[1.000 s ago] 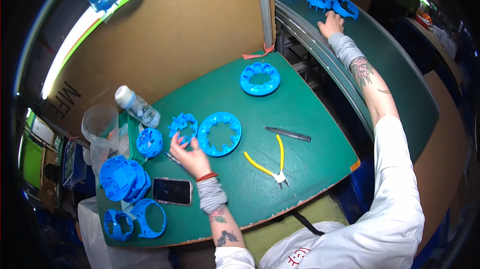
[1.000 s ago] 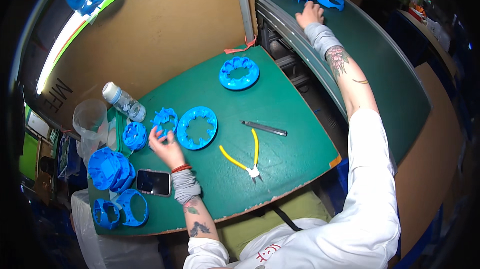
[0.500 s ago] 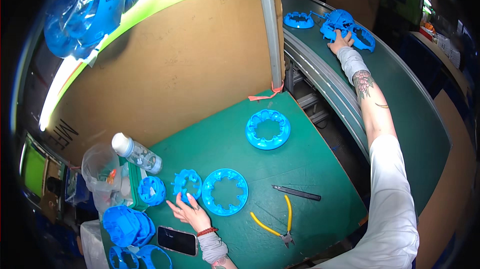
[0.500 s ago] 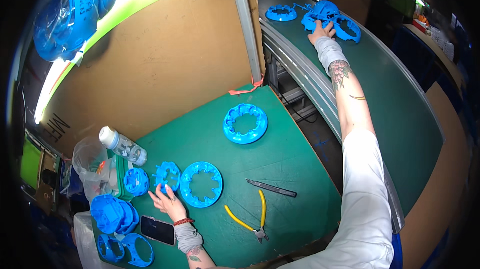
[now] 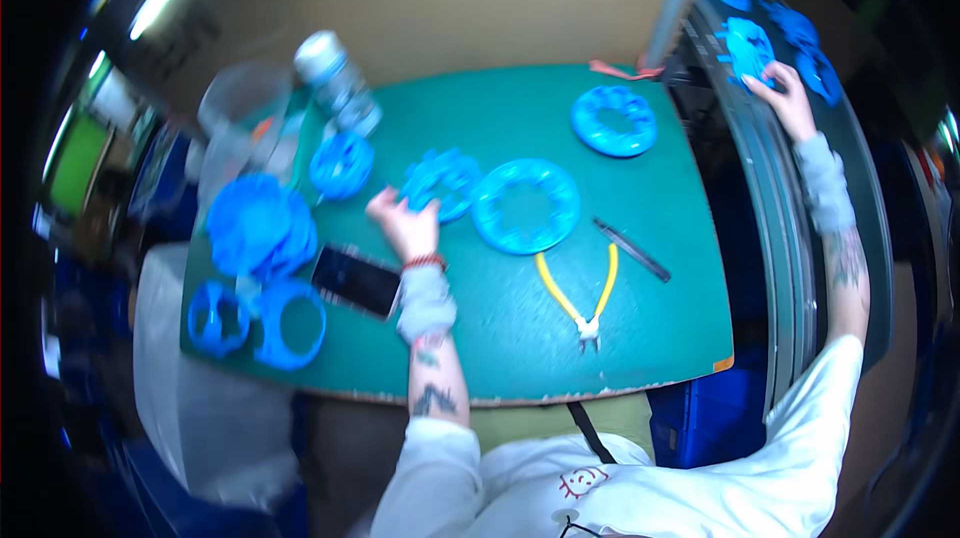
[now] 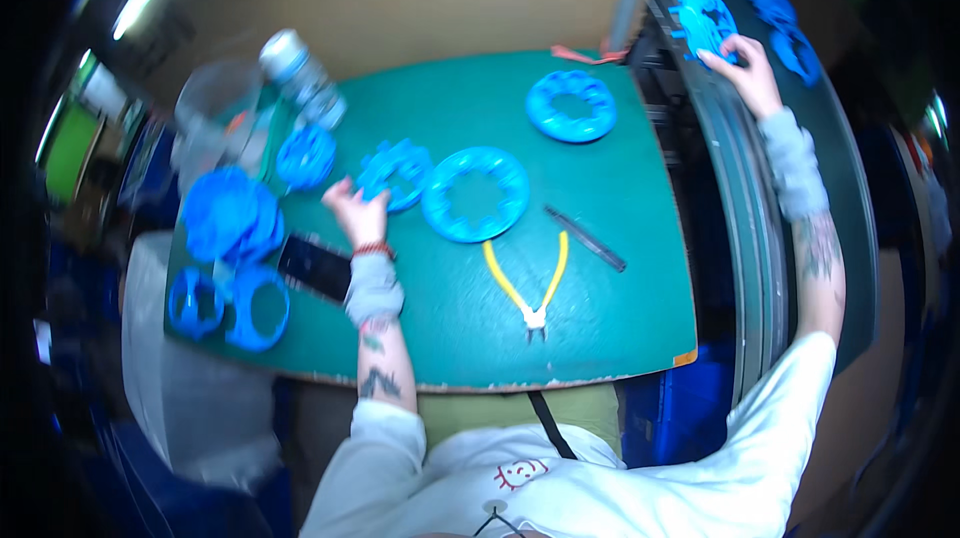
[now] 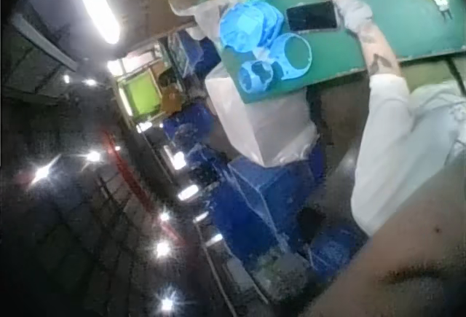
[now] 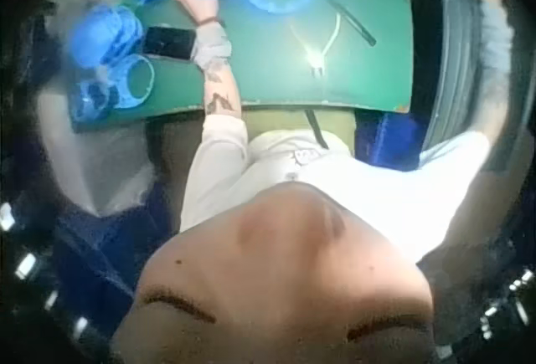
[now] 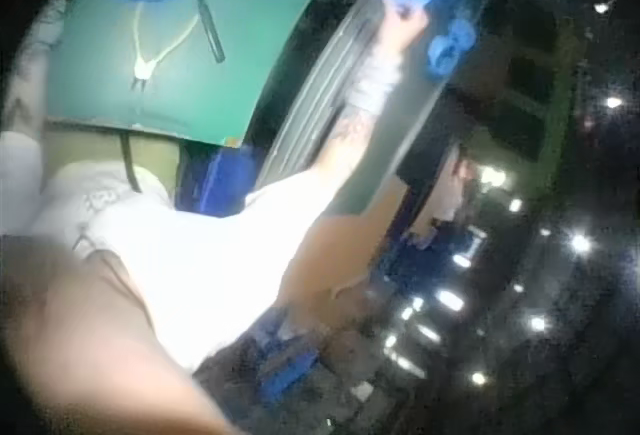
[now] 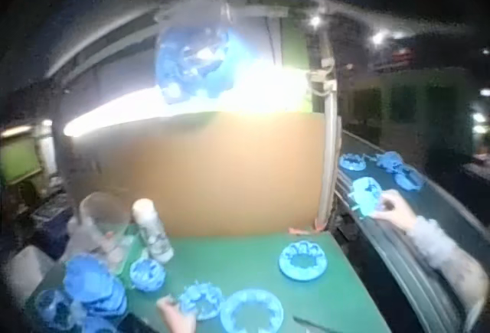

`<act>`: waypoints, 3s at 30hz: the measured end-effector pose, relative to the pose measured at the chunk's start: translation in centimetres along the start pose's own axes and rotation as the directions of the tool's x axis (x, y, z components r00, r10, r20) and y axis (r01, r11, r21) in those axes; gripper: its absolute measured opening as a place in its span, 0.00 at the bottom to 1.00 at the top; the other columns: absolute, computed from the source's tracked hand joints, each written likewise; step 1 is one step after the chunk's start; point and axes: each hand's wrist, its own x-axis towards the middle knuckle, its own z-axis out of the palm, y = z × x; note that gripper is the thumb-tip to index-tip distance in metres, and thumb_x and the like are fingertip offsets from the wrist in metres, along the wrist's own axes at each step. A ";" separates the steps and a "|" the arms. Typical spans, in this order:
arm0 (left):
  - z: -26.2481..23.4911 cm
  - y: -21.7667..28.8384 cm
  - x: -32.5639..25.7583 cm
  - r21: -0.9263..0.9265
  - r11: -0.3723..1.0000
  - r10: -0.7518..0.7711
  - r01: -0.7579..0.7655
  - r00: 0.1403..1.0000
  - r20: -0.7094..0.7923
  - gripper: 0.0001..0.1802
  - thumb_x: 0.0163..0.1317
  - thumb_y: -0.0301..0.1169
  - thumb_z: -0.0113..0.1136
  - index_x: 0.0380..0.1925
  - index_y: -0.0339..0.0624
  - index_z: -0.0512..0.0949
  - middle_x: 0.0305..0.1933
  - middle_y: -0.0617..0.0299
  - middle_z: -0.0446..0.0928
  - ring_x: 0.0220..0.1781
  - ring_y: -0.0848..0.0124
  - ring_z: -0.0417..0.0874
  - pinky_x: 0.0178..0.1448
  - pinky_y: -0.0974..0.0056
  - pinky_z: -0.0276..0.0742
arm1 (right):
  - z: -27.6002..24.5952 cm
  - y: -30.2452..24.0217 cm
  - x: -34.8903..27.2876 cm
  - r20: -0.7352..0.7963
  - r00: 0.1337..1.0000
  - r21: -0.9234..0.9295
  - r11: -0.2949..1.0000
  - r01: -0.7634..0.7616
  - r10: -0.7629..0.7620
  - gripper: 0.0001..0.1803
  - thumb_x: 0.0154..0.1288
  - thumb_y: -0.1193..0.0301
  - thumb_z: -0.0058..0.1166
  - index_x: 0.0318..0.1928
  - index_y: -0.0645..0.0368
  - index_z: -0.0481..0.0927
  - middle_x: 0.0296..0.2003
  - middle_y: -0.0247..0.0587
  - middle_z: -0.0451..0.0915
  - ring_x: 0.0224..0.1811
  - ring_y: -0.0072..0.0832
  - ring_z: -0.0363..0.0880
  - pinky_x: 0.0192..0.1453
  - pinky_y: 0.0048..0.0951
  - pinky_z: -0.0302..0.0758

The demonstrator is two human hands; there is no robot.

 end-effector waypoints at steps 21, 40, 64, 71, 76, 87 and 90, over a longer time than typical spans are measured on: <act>-2.1 7.0 -2.9 -0.601 0.779 -0.053 0.177 0.974 0.219 0.29 0.49 0.14 0.53 0.51 0.47 0.61 0.48 0.58 0.66 0.42 0.74 0.71 0.39 0.70 0.74 | 13.6 -29.6 -14.9 -0.015 0.973 0.386 0.897 0.216 -0.228 0.19 0.40 0.67 0.70 0.28 0.59 0.71 0.54 0.52 0.63 0.59 0.46 0.62 0.60 0.42 0.61; -2.8 11.4 -4.9 -0.802 0.596 0.354 0.044 0.882 0.312 0.48 0.54 0.62 0.48 0.65 0.39 0.52 0.66 0.56 0.52 0.64 0.67 0.57 0.66 0.62 0.52 | 13.9 -31.1 -15.9 -0.158 0.937 0.323 0.881 0.346 -0.310 0.19 0.37 0.70 0.69 0.30 0.59 0.73 0.59 0.60 0.58 0.56 0.50 0.67 0.53 0.42 0.71; -2.8 13.3 -6.4 -0.825 0.563 0.383 -0.047 0.900 0.210 0.53 0.49 0.63 0.54 0.64 0.38 0.49 0.65 0.54 0.51 0.65 0.62 0.56 0.68 0.57 0.53 | 14.9 -31.9 -16.7 -0.258 0.951 0.374 0.890 0.262 -0.171 0.17 0.36 0.69 0.68 0.28 0.56 0.73 0.57 0.58 0.60 0.59 0.49 0.61 0.53 0.43 0.67; -3.2 13.6 -6.4 -0.813 0.579 0.370 -0.059 0.908 0.198 0.53 0.47 0.61 0.58 0.64 0.37 0.51 0.65 0.53 0.52 0.65 0.61 0.58 0.67 0.57 0.56 | 15.0 -32.0 -16.7 -0.271 0.941 0.366 0.883 0.294 -0.201 0.17 0.36 0.69 0.68 0.28 0.56 0.73 0.57 0.59 0.59 0.59 0.50 0.61 0.53 0.44 0.67; -3.0 13.4 -6.6 -0.826 0.561 0.409 -0.056 0.886 0.218 0.50 0.48 0.54 0.62 0.64 0.37 0.51 0.64 0.53 0.52 0.65 0.61 0.58 0.66 0.58 0.56 | 15.2 -31.7 -16.7 -0.258 0.946 0.339 0.898 0.280 -0.198 0.17 0.36 0.69 0.68 0.27 0.57 0.74 0.57 0.59 0.59 0.59 0.50 0.61 0.53 0.45 0.67; -2.8 13.8 -7.0 -0.788 0.615 0.369 -0.021 0.891 0.264 0.45 0.51 0.49 0.62 0.62 0.35 0.55 0.62 0.53 0.57 0.63 0.63 0.60 0.66 0.61 0.56 | 13.8 -31.4 -13.8 0.041 0.984 0.915 0.388 -0.106 0.172 0.33 0.57 0.62 0.51 0.60 0.61 0.56 0.57 0.47 0.61 0.60 0.36 0.61 0.61 0.35 0.60; -2.4 13.8 -7.2 -0.722 0.690 0.426 -0.051 0.835 0.349 0.51 0.46 0.52 0.65 0.63 0.36 0.53 0.63 0.53 0.56 0.64 0.62 0.59 0.67 0.60 0.54 | 13.7 -30.3 -13.6 0.152 0.975 0.893 0.400 -0.206 0.162 0.27 0.59 0.55 0.53 0.51 0.63 0.69 0.46 0.41 0.71 0.50 0.26 0.67 0.57 0.28 0.64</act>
